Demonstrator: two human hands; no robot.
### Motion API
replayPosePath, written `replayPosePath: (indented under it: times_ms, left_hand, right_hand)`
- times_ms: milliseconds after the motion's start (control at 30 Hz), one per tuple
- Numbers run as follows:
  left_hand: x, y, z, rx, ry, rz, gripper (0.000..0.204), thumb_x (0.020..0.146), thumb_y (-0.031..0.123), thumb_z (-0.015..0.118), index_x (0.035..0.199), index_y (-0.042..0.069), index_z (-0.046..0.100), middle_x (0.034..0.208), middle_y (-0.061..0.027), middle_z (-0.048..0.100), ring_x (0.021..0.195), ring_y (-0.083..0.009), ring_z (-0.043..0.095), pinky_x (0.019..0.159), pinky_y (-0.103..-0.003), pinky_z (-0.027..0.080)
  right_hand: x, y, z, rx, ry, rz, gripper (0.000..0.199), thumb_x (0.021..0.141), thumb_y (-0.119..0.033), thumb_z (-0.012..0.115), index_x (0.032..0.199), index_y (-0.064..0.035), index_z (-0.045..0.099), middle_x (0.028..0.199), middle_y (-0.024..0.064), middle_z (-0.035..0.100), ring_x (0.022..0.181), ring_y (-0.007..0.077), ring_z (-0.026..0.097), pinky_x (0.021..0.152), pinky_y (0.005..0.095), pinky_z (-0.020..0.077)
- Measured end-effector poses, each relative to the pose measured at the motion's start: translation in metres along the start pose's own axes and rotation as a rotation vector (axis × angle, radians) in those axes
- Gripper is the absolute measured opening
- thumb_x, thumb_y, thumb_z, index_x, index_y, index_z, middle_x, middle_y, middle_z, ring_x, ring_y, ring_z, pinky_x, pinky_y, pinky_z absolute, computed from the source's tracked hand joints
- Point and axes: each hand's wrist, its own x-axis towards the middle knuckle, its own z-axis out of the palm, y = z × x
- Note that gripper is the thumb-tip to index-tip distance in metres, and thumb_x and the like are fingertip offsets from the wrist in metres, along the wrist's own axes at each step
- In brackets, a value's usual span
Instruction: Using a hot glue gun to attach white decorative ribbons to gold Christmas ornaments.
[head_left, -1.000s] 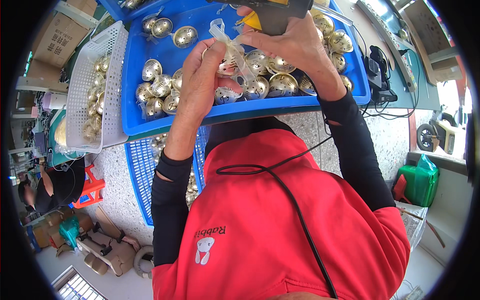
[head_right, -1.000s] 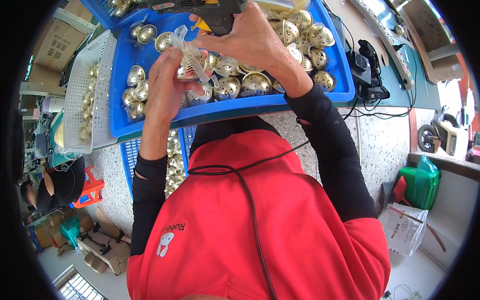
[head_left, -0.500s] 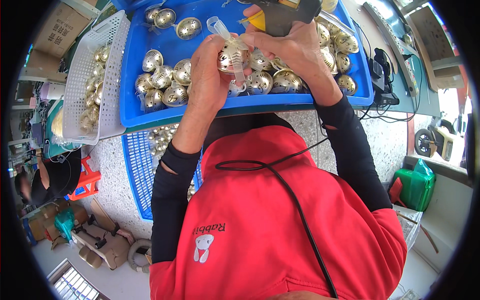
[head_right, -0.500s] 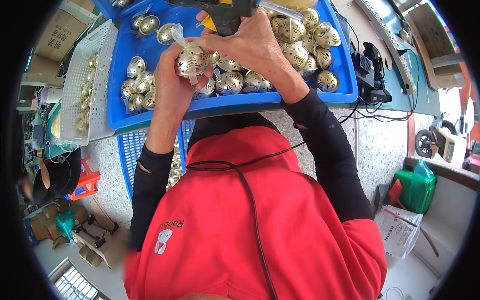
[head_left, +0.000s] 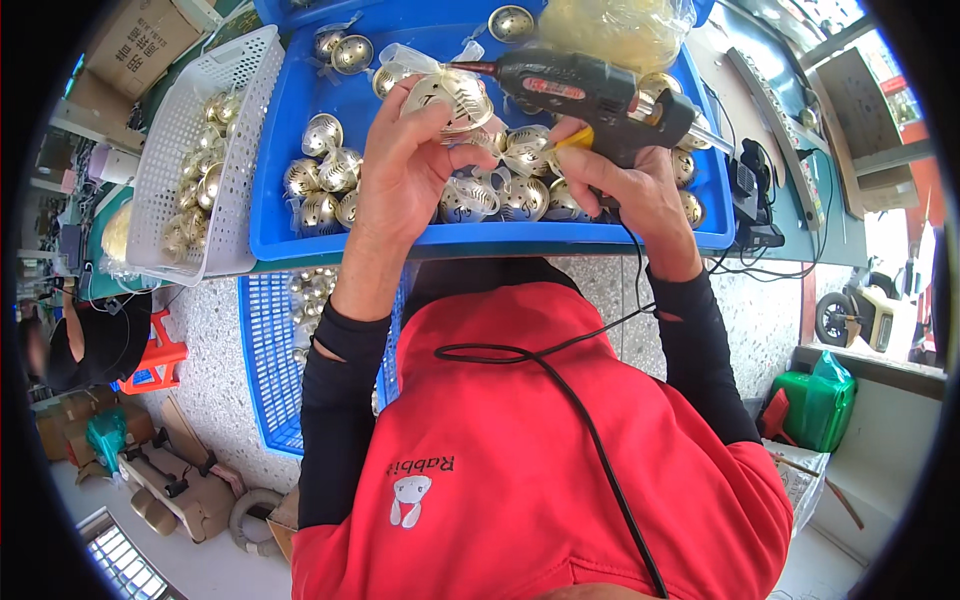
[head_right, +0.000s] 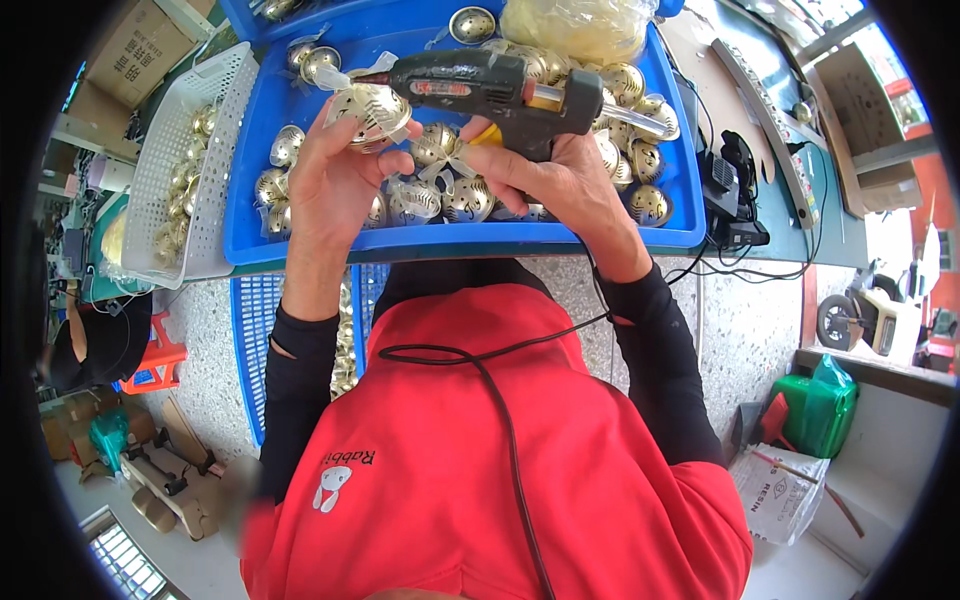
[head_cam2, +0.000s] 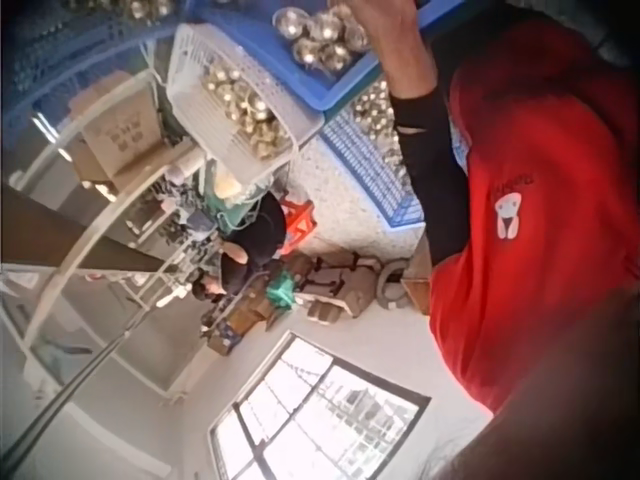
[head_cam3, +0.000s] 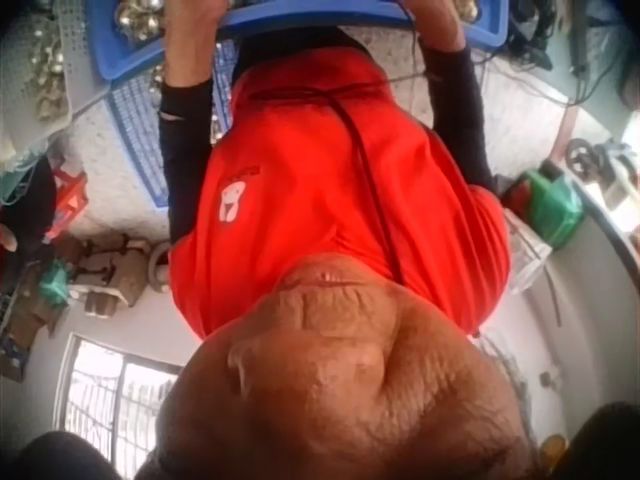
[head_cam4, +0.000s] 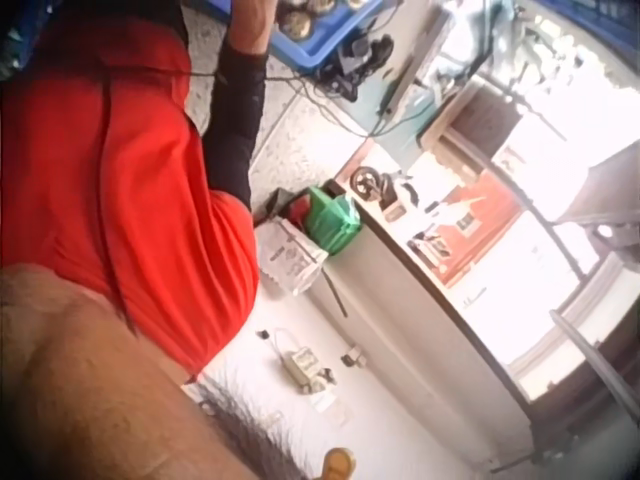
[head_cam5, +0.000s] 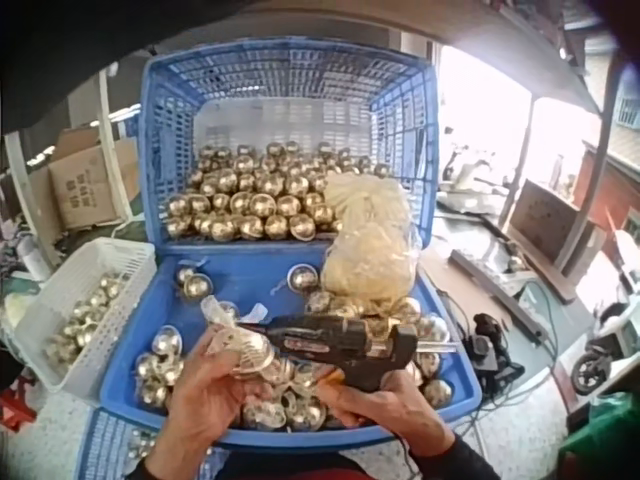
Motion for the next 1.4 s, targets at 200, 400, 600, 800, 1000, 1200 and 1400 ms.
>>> replayPosePath:
  times_ms: [200,400,600,800,1000,1200,1400]
  left_hand:
    - [0.0,0.002,0.004,0.03,-0.03,0.001,0.033,0.086,0.011,0.05,0.115,-0.001,0.041,0.101,-0.0156,0.059,0.09,-0.0275,0.063,0.062,-0.035,0.056]
    - [0.003,-0.007,0.002,0.198,0.003,0.16,0.037,0.083,0.007,0.055,0.117,0.003,0.041,0.107,-0.0125,0.057,0.091,-0.022,0.06,0.069,-0.034,0.053]
    - [0.007,-0.008,-0.004,0.291,0.024,0.164,0.038,0.083,0.007,0.059,0.117,0.003,0.042,0.108,-0.0114,0.057,0.09,-0.0194,0.059,0.072,-0.033,0.053]
    - [-0.002,0.006,-0.017,0.164,0.096,-0.007,0.034,0.083,0.013,0.061,0.111,-0.003,0.049,0.098,-0.0136,0.061,0.09,-0.0246,0.064,0.073,-0.033,0.054]
    - [0.002,0.051,-0.043,0.484,0.354,-0.008,0.036,0.08,0.022,0.068,0.105,-0.002,0.058,0.092,-0.0067,0.063,0.08,-0.0135,0.059,0.07,-0.028,0.049]
    - [0.031,0.141,-0.148,1.128,0.788,0.203,0.039,0.069,0.017,0.076,0.097,-0.005,0.061,0.09,-0.0088,0.062,0.076,-0.0143,0.059,0.066,-0.025,0.048]
    - [0.051,0.166,-0.186,1.221,1.152,0.115,0.041,0.069,0.011,0.071,0.097,-0.015,0.058,0.101,-0.0196,0.061,0.084,-0.0219,0.061,0.074,-0.031,0.05]
  right_hand:
    - [0.002,0.002,0.001,-0.013,-0.021,0.065,0.016,0.082,-0.01,0.059,0.095,-0.0015,0.057,0.055,-0.0002,0.048,0.045,0.0067,0.043,0.045,0.0206,0.0314]
    - [0.007,0.01,-0.005,0.138,-0.066,0.161,0.019,0.083,-0.013,0.058,0.096,0.0004,0.054,0.053,0.0008,0.047,0.043,0.0077,0.042,0.042,0.0221,0.0322]
    - [0.012,0.018,-0.008,0.186,-0.083,0.162,0.022,0.084,-0.014,0.057,0.098,0.0008,0.051,0.051,0.0003,0.044,0.041,0.0082,0.041,0.041,0.0226,0.0325]
    - [0.011,0.01,-0.006,0.015,-0.07,0.125,0.019,0.084,-0.015,0.057,0.094,0.0001,0.053,0.05,-0.0003,0.045,0.041,0.0068,0.04,0.041,0.0216,0.0314]
    - [0.007,0.018,-0.017,0.083,0.124,0.153,0.016,0.086,-0.012,0.057,0.096,0.0004,0.053,0.053,-0.0004,0.046,0.039,0.0065,0.04,0.037,0.0214,0.0292]
    - [0.002,0.019,-0.017,0.178,0.149,0.18,0.016,0.086,-0.01,0.057,0.099,-0.0001,0.053,0.056,0.0008,0.046,0.04,0.0072,0.041,0.037,0.0214,0.0288]
    - [0.004,0.019,-0.02,0.133,0.136,0.193,0.018,0.085,-0.013,0.059,0.098,-0.0011,0.056,0.058,0.0006,0.046,0.042,0.0073,0.042,0.039,0.0219,0.031]
